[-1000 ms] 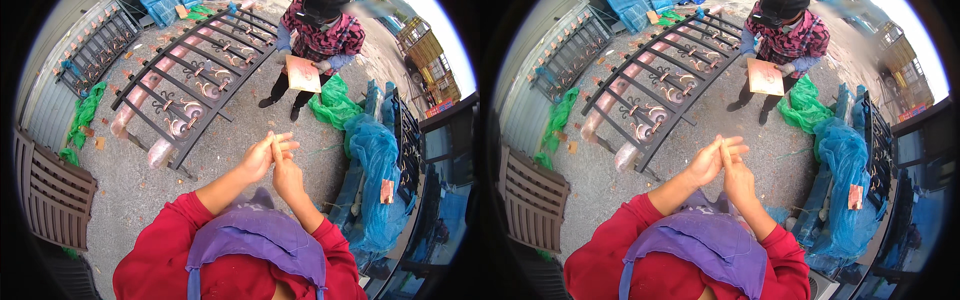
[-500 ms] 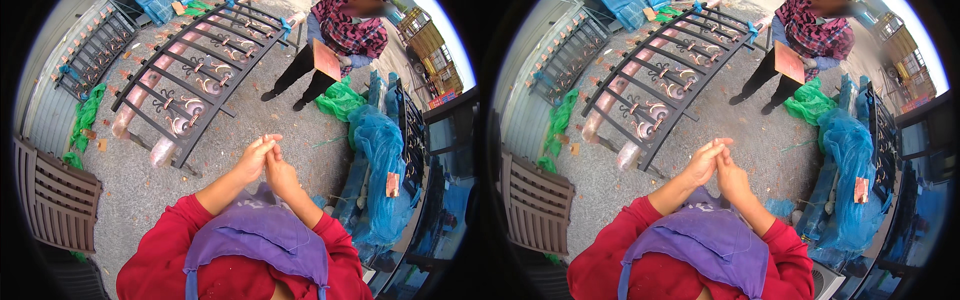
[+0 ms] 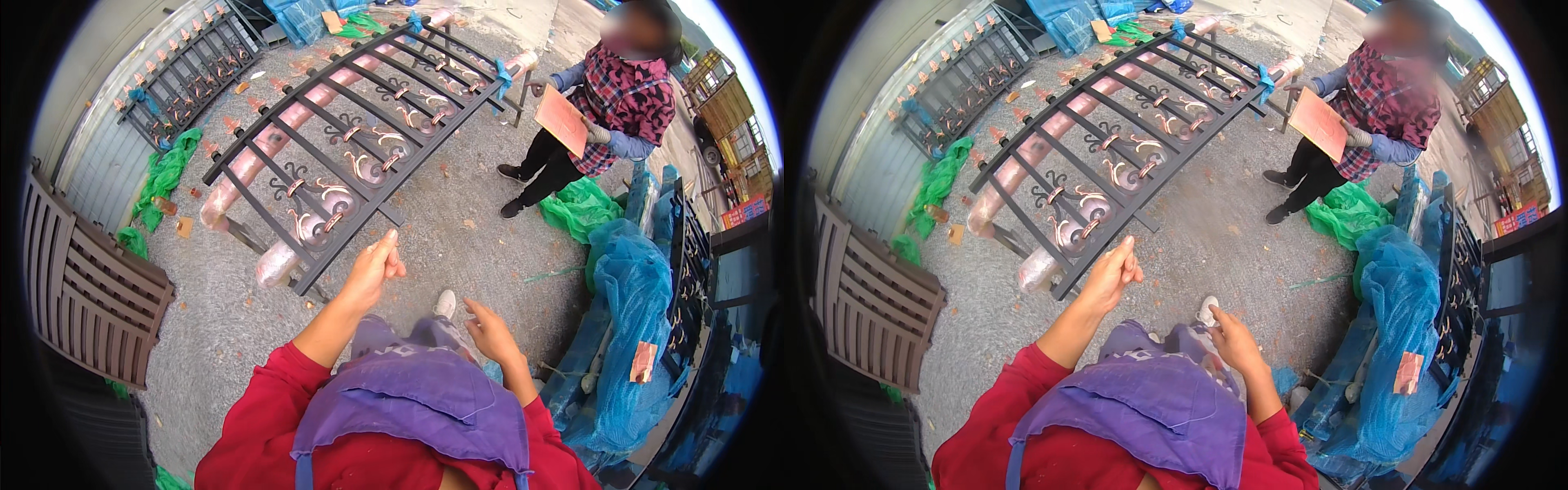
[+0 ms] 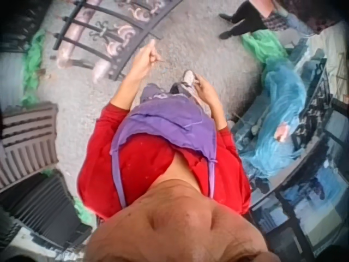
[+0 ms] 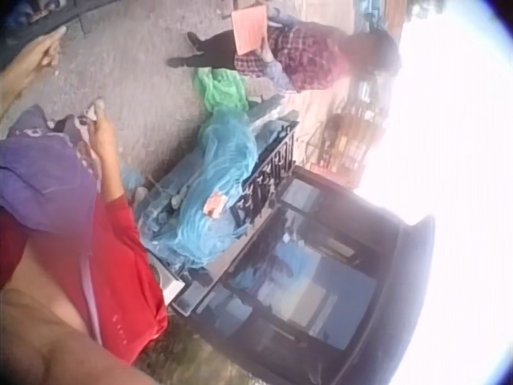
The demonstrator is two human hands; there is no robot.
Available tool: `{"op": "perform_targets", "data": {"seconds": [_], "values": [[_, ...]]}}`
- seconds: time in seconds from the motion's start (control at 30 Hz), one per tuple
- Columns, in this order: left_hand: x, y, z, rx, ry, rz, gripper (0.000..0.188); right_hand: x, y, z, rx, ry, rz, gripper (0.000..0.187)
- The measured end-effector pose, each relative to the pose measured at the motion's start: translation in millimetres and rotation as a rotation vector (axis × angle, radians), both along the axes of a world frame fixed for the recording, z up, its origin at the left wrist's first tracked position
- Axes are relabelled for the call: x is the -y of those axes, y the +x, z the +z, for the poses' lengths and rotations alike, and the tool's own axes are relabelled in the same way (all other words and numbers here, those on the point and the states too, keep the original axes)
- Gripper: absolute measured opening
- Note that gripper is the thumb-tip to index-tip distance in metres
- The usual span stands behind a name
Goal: The person uses a small abrasive pad to rub and polish the copper-colored decorative elements on a black metal gate. They repeatedly dip the pad into a container of pink paste and apply it to various ornamental parts of the gate.
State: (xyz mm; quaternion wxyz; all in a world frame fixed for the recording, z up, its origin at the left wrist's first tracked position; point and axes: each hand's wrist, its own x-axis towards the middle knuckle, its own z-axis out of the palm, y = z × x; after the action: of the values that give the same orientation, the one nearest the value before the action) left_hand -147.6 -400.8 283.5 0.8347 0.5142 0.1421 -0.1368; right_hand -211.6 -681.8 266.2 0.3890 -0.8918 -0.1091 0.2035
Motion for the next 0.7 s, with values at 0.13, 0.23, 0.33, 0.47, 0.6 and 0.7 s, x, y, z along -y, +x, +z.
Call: {"op": "perform_targets", "data": {"seconds": [0.13, 0.23, 0.33, 0.47, 0.6, 0.7], "values": [[-1, 19, -14, -0.142, 0.01, 0.166, 0.034, 20, 47, -18, -0.052, -0.025, 0.041, 0.044], [0, 39, -28, -0.17, 0.099, 0.192, 0.023, 41, 88, -40, -0.028, -0.061, 0.134, 0.042], [-1, 63, -43, -0.252, 0.192, 0.218, 0.018, 54, 135, -56, -0.04, -0.051, 0.208, 0.042], [2, 94, -44, -0.309, 0.284, 0.271, 0.022, 66, 201, -53, -0.025, -0.043, 0.289, 0.042], [3, 117, -45, -0.353, 0.28, 0.356, 0.036, 65, 269, -57, -0.02, -0.114, 0.356, 0.041], [-9, 124, -52, -0.397, 0.233, 0.413, 0.039, 49, 315, -61, -0.041, -0.114, 0.354, 0.041]]}}
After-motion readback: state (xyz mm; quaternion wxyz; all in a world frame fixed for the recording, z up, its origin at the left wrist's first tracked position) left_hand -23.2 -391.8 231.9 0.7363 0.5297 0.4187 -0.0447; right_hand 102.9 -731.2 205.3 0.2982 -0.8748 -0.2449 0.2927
